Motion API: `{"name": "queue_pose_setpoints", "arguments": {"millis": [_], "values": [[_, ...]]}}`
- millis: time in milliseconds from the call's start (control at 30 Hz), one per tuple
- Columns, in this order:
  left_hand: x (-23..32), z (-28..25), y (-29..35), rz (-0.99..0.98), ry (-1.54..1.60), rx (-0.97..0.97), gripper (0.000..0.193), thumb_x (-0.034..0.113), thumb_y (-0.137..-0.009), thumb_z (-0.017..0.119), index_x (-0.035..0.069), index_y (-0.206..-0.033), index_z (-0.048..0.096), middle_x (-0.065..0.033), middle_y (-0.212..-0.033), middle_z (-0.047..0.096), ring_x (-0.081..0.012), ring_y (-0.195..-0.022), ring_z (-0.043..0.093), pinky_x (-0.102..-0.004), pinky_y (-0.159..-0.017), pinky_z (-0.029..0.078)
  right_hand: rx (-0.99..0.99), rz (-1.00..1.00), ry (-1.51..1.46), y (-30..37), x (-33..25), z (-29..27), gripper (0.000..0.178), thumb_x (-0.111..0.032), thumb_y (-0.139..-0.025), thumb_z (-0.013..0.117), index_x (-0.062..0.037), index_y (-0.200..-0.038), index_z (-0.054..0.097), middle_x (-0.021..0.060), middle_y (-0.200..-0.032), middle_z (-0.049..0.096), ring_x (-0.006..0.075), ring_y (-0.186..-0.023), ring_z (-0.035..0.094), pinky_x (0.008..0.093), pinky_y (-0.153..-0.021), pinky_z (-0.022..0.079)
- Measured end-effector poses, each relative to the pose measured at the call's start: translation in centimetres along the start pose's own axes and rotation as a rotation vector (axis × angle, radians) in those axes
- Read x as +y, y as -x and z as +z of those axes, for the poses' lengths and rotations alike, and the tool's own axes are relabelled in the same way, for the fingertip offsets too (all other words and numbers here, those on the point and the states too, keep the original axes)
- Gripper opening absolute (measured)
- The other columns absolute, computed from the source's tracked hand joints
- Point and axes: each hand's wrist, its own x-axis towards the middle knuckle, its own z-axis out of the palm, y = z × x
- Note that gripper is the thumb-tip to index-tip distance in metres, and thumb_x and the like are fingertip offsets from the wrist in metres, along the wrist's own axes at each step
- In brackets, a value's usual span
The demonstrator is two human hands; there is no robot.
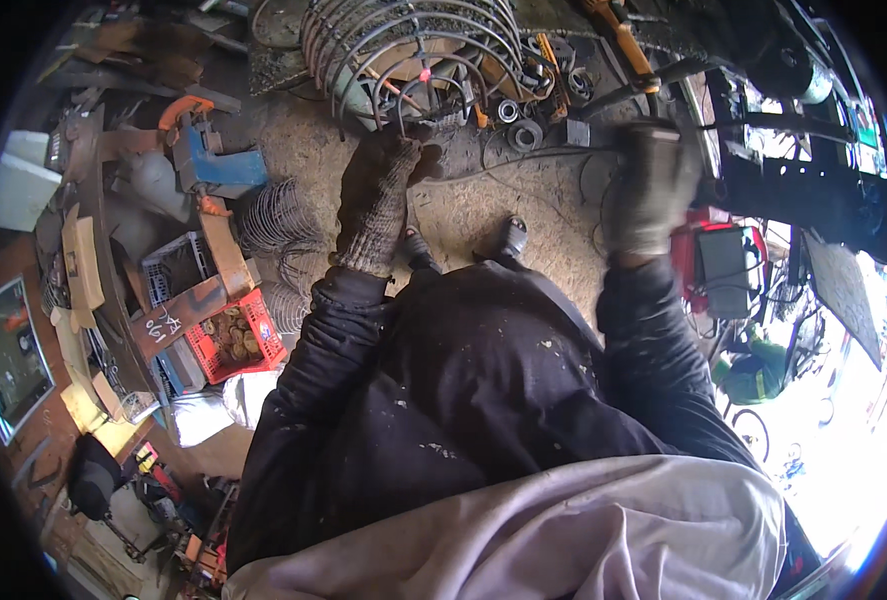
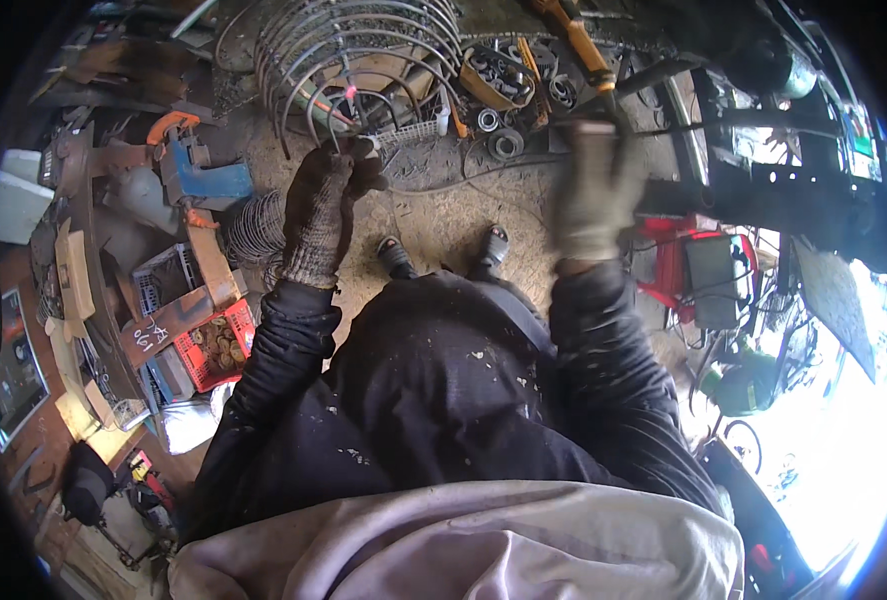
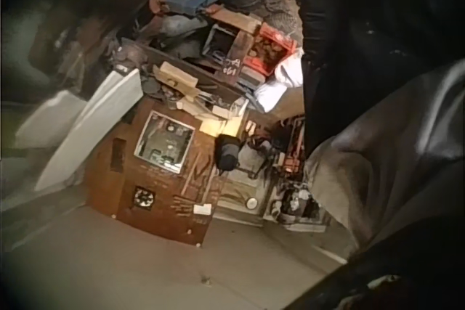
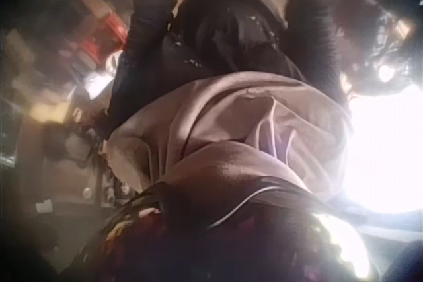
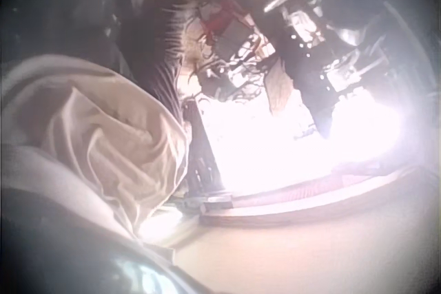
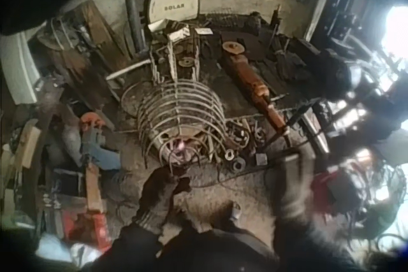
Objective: The person holds a wire metal cage and a small metal pipe section, uses a hammer to tap the pipe onto the cage, and then uses a welding torch to join the metal components while wearing work gloves.
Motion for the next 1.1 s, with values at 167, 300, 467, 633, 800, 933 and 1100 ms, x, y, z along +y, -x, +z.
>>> {"name": "queue_pose_setpoints", "arguments": {"millis": [167, 300, 467, 633, 800, 933, 1100], "values": [[-0.4, 0.0, -1.3, 0.027, 0.197, -0.143, 0.029, 0.013, -0.097, 0.060, 0.005, -0.125, 0.058, -0.0121, -0.121, 0.065, -0.0244, -0.103, 0.066, -0.0451, -0.087, 0.056, -0.416, 0.684, -0.561, 5.0, 4.1, 7.5, 0.039, -0.027, -0.101, 0.059, 0.0025, -0.126, 0.054, 0.0137, -0.110, 0.065, 0.0212, -0.096, 0.067, 0.0333, -0.092, 0.055], [0.1, -0.1, -2.0, -0.020, 0.187, -0.146, 0.032, 0.011, -0.096, 0.061, 0.006, -0.127, 0.056, -0.0118, -0.121, 0.064, -0.0236, -0.102, 0.066, -0.0438, -0.086, 0.057, -0.506, 0.634, -0.575, 5.7, 5.6, 9.4, 0.037, -0.028, -0.101, 0.059, 0.0003, -0.125, 0.056, 0.0102, -0.108, 0.066, 0.0185, -0.095, 0.067, 0.0316, -0.089, 0.055], [-0.3, -1.6, -2.8, 0.094, -0.117, -0.163, 0.035, 0.011, -0.094, 0.062, 0.004, -0.128, 0.056, -0.0104, -0.112, 0.066, -0.0219, -0.101, 0.066, -0.0406, -0.087, 0.056, -0.440, 0.758, -0.808, 5.7, 4.6, 10.9, 0.028, -0.025, -0.102, 0.057, -0.0025, -0.119, 0.061, 0.0069, -0.104, 0.067, 0.0157, -0.090, 0.066, 0.0308, -0.085, 0.055], [1.2, -1.0, -2.4, -0.023, -0.176, -0.197, 0.034, 0.013, -0.093, 0.064, 0.003, -0.125, 0.057, -0.0058, -0.107, 0.066, -0.0162, -0.096, 0.064, -0.0336, -0.086, 0.053, -0.408, 0.719, -0.853, 6.2, 4.9, 11.2, 0.030, -0.024, -0.102, 0.055, -0.0026, -0.124, 0.056, 0.0066, -0.105, 0.066, 0.0155, -0.091, 0.066, 0.0310, -0.083, 0.055], [-0.5, -2.5, -3.8, 0.229, -0.458, -0.195, 0.031, 0.010, -0.092, 0.065, 0.002, -0.121, 0.057, -0.0051, -0.102, 0.063, -0.0166, -0.092, 0.064, -0.0341, -0.081, 0.057, -0.406, 0.736, -0.866, 6.0, 4.4, 11.3, 0.028, -0.023, -0.104, 0.053, -0.0041, -0.124, 0.055, 0.0068, -0.107, 0.064, 0.0154, -0.093, 0.063, 0.0292, -0.083, 0.053], [-0.3, -2.1, -3.2, 0.162, -0.446, -0.164, 0.030, 0.007, -0.092, 0.063, 0.003, -0.121, 0.058, -0.0066, -0.102, 0.063, -0.0206, -0.089, 0.066, -0.0381, -0.082, 0.058, -0.390, 0.740, -0.854, 6.2, 5.3, 11.3, 0.030, -0.023, -0.103, 0.054, -0.0037, -0.126, 0.053, 0.0062, -0.109, 0.063, 0.0163, -0.096, 0.064, 0.0298, -0.084, 0.053], [-0.2, -2.1, -3.5, -0.047, -0.219, -0.184, 0.027, 0.012, -0.093, 0.064, 0.001, -0.118, 0.059, -0.0091, -0.102, 0.066, -0.0237, -0.087, 0.068, -0.0397, -0.082, 0.058, -0.351, 0.722, -0.874, 6.5, 6.2, 11.7, 0.030, -0.024, -0.103, 0.055, -0.0043, -0.125, 0.053, 0.0057, -0.106, 0.063, 0.0169, -0.093, 0.065, 0.0317, -0.081, 0.054]]}}
